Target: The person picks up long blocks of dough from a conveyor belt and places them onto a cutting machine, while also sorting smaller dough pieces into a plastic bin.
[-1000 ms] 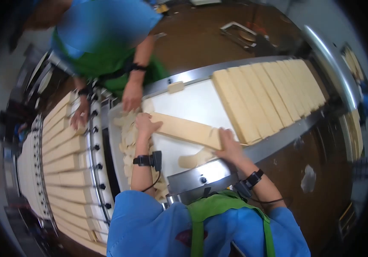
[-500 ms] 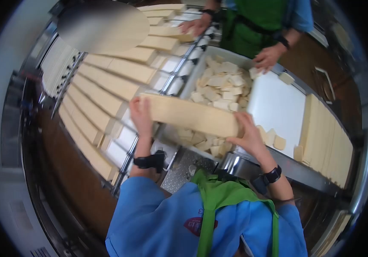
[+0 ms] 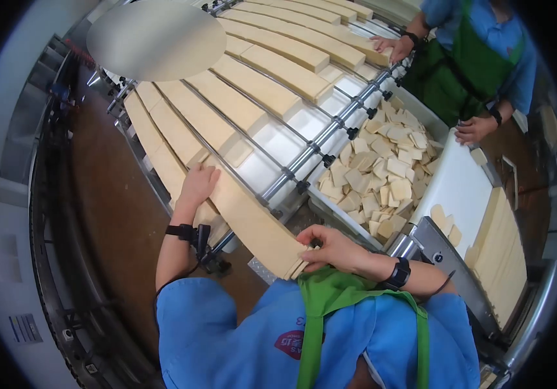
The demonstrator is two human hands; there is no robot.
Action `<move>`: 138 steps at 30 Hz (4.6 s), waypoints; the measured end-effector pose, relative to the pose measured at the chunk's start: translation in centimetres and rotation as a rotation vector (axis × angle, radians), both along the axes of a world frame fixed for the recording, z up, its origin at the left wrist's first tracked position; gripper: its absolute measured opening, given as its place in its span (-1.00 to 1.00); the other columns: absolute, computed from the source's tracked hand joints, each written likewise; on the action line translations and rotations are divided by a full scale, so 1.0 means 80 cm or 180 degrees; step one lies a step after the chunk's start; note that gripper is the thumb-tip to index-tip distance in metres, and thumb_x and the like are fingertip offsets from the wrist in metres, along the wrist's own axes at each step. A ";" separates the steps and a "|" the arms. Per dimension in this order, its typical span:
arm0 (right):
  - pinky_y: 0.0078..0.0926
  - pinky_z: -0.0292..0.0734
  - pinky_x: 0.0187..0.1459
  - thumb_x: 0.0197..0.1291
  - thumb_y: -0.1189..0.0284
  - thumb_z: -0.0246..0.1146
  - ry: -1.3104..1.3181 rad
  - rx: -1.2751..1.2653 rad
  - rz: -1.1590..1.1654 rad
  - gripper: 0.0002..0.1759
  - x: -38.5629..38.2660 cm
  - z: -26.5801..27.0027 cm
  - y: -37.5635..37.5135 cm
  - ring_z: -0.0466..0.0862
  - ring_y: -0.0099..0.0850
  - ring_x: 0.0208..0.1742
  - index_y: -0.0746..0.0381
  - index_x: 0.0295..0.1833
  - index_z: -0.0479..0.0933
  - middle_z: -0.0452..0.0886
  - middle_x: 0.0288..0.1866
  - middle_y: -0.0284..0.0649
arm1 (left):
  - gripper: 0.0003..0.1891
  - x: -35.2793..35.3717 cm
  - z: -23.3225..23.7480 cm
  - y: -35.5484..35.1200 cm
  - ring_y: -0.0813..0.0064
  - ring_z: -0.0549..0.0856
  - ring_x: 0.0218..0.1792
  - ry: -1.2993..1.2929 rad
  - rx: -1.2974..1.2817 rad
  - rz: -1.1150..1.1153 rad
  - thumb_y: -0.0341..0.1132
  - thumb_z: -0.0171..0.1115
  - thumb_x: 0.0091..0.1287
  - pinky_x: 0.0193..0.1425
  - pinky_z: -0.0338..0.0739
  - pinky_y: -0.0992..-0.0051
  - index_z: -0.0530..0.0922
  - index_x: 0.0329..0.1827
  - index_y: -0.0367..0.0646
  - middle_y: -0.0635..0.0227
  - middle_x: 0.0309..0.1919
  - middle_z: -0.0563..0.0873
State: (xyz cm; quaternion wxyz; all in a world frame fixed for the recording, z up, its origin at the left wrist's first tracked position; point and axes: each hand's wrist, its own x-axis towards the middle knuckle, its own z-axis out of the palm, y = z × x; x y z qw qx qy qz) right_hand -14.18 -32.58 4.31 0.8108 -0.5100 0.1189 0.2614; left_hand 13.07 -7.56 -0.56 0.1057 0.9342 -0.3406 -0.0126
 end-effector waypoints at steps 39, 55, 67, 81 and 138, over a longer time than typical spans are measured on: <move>-0.48 0.46 -0.32 -0.09 0.57 0.15 -0.0975 -0.4056 -0.1758 -0.61 -0.093 -0.173 -0.233 0.53 -0.38 -0.41 0.28 -0.04 0.42 0.47 -0.15 -0.13 | -0.03 -0.261 0.011 -0.035 0.11 0.29 0.26 0.0870 -0.1967 0.1238 -0.07 0.44 -0.13 0.29 0.22 0.37 0.09 0.30 -0.30 -0.04 0.23 0.26; -0.33 0.46 -0.31 -0.09 0.62 0.11 -0.1466 -0.4488 -0.1350 -0.81 -0.129 -0.167 -0.220 0.55 -0.15 -0.37 0.34 -0.27 0.49 0.52 -0.35 -0.04 | -0.05 -0.260 0.015 -0.040 0.13 0.29 0.26 0.0789 -0.1952 0.1369 -0.11 0.42 -0.11 0.30 0.19 0.39 0.10 0.30 -0.34 -0.04 0.23 0.28; -0.29 0.44 -0.28 -0.07 0.62 0.09 -0.1439 -0.4425 -0.1316 -0.81 -0.129 -0.164 -0.220 0.53 -0.10 -0.35 0.33 -0.27 0.50 0.51 -0.37 -0.03 | -0.09 -0.256 0.018 -0.044 0.13 0.32 0.22 0.0613 -0.1830 0.1437 -0.09 0.42 -0.14 0.28 0.23 0.36 0.17 0.27 -0.26 0.02 0.18 0.32; -0.31 0.44 -0.31 -0.07 0.60 0.12 -0.1484 -0.4380 -0.1416 -0.83 -0.127 -0.160 -0.220 0.54 -0.12 -0.36 0.31 -0.28 0.51 0.52 -0.39 -0.05 | -0.14 -0.247 0.008 -0.041 0.08 0.38 0.15 0.0247 -0.1776 0.1293 -0.08 0.42 -0.16 0.22 0.29 0.29 0.25 0.23 -0.24 0.02 0.13 0.36; -0.27 0.45 -0.27 -0.07 0.58 0.12 -0.1423 -0.4240 -0.1604 -0.82 -0.128 -0.159 -0.220 0.54 -0.09 -0.32 0.30 -0.27 0.52 0.52 -0.36 -0.04 | -0.15 -0.233 -0.003 -0.045 0.14 0.40 0.14 0.0223 -0.2021 0.1420 -0.20 0.40 -0.17 0.20 0.30 0.34 0.22 0.25 -0.25 0.06 0.11 0.38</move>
